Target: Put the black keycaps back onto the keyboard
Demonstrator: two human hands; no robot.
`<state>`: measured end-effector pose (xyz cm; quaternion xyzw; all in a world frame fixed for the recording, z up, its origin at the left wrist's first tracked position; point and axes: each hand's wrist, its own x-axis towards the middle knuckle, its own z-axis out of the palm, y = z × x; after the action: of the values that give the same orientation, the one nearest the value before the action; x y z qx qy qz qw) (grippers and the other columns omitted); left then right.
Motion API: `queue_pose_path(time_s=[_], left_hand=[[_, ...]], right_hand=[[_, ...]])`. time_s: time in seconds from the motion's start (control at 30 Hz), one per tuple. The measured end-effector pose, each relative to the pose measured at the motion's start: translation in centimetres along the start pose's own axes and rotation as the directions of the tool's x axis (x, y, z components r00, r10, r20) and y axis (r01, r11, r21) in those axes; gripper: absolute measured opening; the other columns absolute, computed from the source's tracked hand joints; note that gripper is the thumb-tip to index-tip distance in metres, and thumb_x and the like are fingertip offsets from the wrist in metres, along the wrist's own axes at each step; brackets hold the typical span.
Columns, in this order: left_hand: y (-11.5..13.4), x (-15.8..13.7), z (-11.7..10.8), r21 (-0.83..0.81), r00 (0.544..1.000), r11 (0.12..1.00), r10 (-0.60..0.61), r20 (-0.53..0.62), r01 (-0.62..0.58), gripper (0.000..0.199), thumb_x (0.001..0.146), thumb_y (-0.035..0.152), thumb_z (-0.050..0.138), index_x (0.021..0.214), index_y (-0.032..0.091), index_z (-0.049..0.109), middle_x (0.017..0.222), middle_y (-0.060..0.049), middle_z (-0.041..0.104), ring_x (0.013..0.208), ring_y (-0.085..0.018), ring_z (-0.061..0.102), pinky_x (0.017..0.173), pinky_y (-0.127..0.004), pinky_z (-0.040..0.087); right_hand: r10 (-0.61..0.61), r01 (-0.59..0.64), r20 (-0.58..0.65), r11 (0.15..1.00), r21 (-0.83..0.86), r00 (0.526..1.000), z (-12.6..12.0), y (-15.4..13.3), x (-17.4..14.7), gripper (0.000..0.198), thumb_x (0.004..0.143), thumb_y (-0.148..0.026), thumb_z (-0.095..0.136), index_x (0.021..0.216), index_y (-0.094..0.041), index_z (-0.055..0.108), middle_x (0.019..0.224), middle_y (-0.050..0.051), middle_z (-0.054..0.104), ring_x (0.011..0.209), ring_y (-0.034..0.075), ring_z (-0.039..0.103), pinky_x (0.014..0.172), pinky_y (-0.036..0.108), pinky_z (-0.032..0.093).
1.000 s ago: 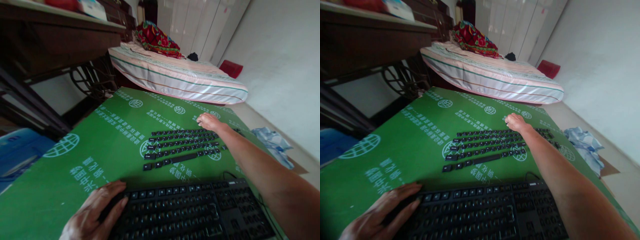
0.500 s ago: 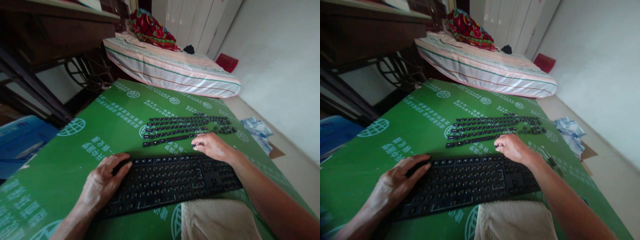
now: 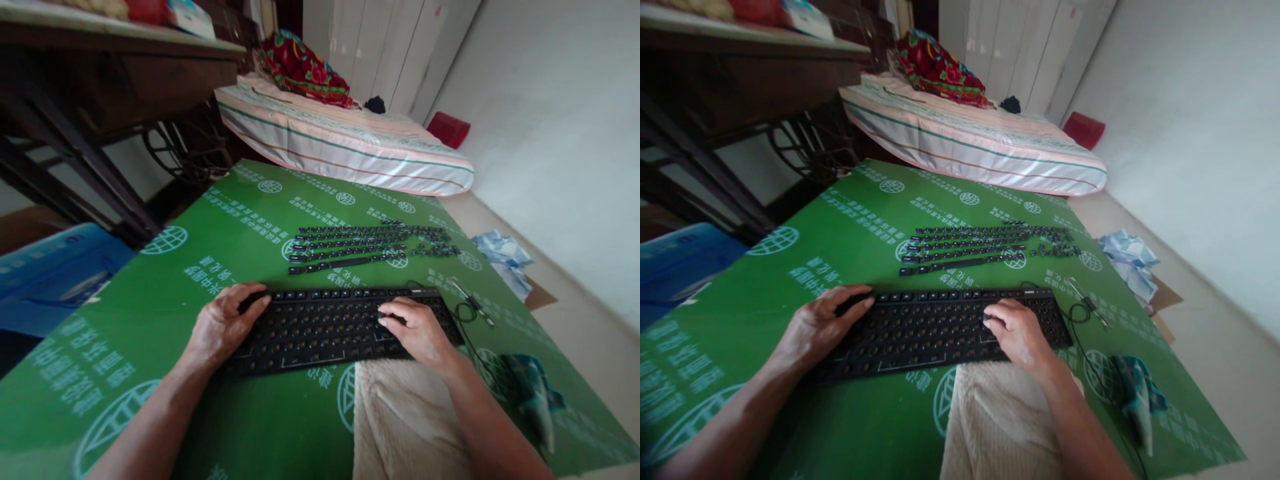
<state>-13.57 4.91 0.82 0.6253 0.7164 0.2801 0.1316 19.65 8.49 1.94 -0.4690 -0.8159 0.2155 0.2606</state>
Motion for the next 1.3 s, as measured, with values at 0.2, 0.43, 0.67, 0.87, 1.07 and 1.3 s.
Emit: queue_pose_path(time_s=[0.2,0.43,0.67,0.87,1.07,1.3], left_hand=[[0.2,0.0,0.1,-0.005,1.000,1.000,-0.015,0.007,0.015,0.048,0.077,0.055,0.044,0.099,0.020,0.067,0.104,-0.006,0.069,0.098,-0.025,0.063,0.094,-0.034,0.046],[0.4,0.0,0.0,-0.012,1.000,1.000,-0.009,-0.001,0.009,0.047,0.077,0.055,0.044,0.099,0.020,0.067,0.102,-0.005,0.069,0.097,-0.024,0.063,0.094,-0.033,0.046],[0.2,0.0,0.2,-0.020,1.000,1.000,0.010,-0.019,-0.010,0.045,0.078,0.054,0.045,0.097,0.021,0.067,0.102,-0.004,0.070,0.096,-0.023,0.064,0.092,-0.034,0.047],[0.4,-0.1,0.3,-0.020,1.000,1.000,0.001,-0.009,-0.002,0.046,0.078,0.053,0.044,0.099,0.019,0.067,0.104,-0.006,0.069,0.096,-0.023,0.063,0.092,-0.034,0.047],[0.6,-0.2,0.1,-0.011,1.000,1.000,0.006,-0.011,-0.006,0.044,0.079,0.054,0.044,0.098,0.021,0.067,0.104,-0.005,0.070,0.096,-0.022,0.063,0.092,-0.034,0.047],[0.7,-0.2,0.0,-0.008,1.000,1.000,0.004,-0.015,-0.004,0.043,0.078,0.053,0.044,0.096,0.022,0.067,0.103,-0.004,0.070,0.095,-0.023,0.063,0.091,-0.034,0.048]], right_hand=[[-0.028,0.025,-0.065,0.998,-0.050,0.997,0.8,0.6,-0.7,0.014,0.082,-0.019,0.058,0.088,-0.023,0.070,0.086,0.003,0.069,0.079,0.016,0.064,0.075,0.027,0.050],[-0.105,0.093,-0.037,0.964,-0.248,0.994,1.3,0.5,-0.4,0.017,0.083,-0.015,0.056,0.086,-0.023,0.071,0.086,0.005,0.068,0.081,0.018,0.062,0.079,0.029,0.050],[-0.124,0.133,0.048,0.920,-0.369,0.991,1.3,0.2,-0.3,0.015,0.083,-0.015,0.057,0.083,-0.022,0.070,0.084,0.004,0.067,0.080,0.017,0.059,0.077,0.029,0.049],[-0.106,0.128,0.076,0.902,-0.412,0.991,1.2,0.0,-0.2,0.014,0.084,-0.016,0.057,0.084,-0.023,0.070,0.083,0.003,0.066,0.081,0.017,0.059,0.075,0.027,0.047],[-0.109,0.142,0.102,0.901,-0.409,0.989,1.1,0.1,-0.2,0.017,0.085,-0.016,0.054,0.087,-0.023,0.070,0.085,0.003,0.066,0.081,0.017,0.059,0.076,0.027,0.047],[-0.137,0.169,0.109,0.905,-0.391,0.985,1.0,0.3,-0.2,0.021,0.087,-0.015,0.050,0.089,-0.023,0.069,0.085,0.004,0.066,0.082,0.017,0.059,0.076,0.028,0.048]])
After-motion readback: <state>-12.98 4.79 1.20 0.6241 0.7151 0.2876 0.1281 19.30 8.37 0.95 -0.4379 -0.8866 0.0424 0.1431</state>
